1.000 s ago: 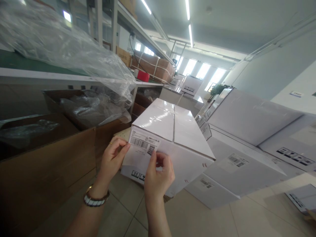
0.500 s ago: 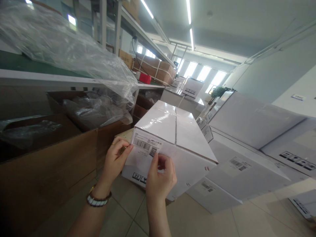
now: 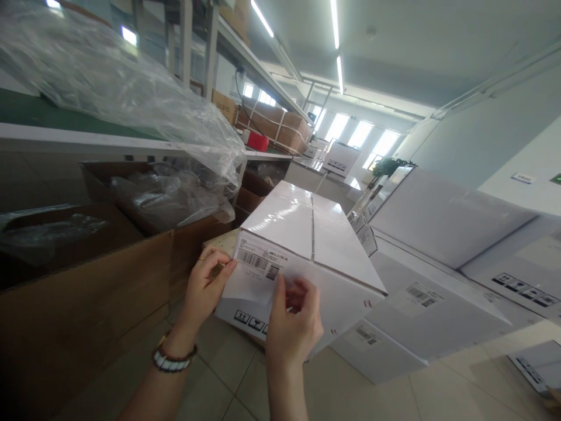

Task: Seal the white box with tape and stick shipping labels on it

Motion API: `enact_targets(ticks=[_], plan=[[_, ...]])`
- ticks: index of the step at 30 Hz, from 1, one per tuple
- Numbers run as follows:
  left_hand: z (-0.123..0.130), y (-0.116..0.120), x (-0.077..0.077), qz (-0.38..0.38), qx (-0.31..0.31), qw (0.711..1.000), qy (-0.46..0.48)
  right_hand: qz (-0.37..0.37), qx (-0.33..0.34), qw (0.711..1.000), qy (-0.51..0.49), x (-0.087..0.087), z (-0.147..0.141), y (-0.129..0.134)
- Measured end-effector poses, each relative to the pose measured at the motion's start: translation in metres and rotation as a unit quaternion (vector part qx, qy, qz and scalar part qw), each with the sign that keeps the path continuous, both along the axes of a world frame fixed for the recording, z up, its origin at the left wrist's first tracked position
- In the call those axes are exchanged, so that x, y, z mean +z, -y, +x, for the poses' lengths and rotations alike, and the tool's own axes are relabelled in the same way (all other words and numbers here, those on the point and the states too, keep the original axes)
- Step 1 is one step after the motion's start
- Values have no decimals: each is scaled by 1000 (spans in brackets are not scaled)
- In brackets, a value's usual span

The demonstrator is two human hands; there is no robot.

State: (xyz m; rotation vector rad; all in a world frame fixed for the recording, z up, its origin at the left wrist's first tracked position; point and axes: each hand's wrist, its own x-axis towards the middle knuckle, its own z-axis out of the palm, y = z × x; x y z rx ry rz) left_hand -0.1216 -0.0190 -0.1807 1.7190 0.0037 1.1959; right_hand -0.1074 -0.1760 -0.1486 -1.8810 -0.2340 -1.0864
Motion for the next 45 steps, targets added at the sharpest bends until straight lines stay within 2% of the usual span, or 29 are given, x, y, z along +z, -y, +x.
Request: enact_targets(ticks=[1,3,5,7,10,13,16,21,23,24,26,29,32,36,38,41,43,45], plan=[[0,0,0,1,-1,1000,2,-10,12,1000,27,1,-3,-1],[0,0,0,1,-4,1000,8,-38,101,993,49,6,-10,-8],[0,0,0,-3,-14,1000,13,-60,225,972,5,15,-13,-20],[0,0,0,-9,-27,999,17,-89,284,953,-50,27,-10,-34],[1,0,-1,-16,-40,999,25,-182,239,950,-82,46,-2,-50],[2,-1,-3,-11,-42,999,23,-254,163,949,-93,56,5,-46],[1,-3,-4,-1,-40,999,21,-240,106,962,-75,56,7,-24],[0,-4,-3,6,-34,999,12,-199,26,979,-44,47,6,11],[0,-5,-3,3,-33,999,8,-179,25,983,-32,44,3,12],[-1,-5,-3,1,-34,999,5,-164,44,985,-34,43,1,9],[-2,-5,-3,-3,-36,999,2,-118,127,983,-66,43,-2,1],[-4,-6,-2,-9,-38,999,-5,-26,269,949,-164,41,-3,-9],[-6,-8,-1,-18,-45,999,-21,56,334,912,-232,37,1,-5],[-7,-9,-2,-36,-62,997,-42,144,406,890,-151,45,6,7],[-7,-11,-3,-52,-70,995,-51,174,473,854,-131,55,8,5],[-8,-12,-3,-68,-78,992,-66,189,541,788,-226,62,12,-5],[-9,-13,-1,-71,-78,991,-79,200,539,762,-299,50,14,-10],[-12,-12,2,-69,-76,990,-96,213,523,747,-349,25,15,-10]])
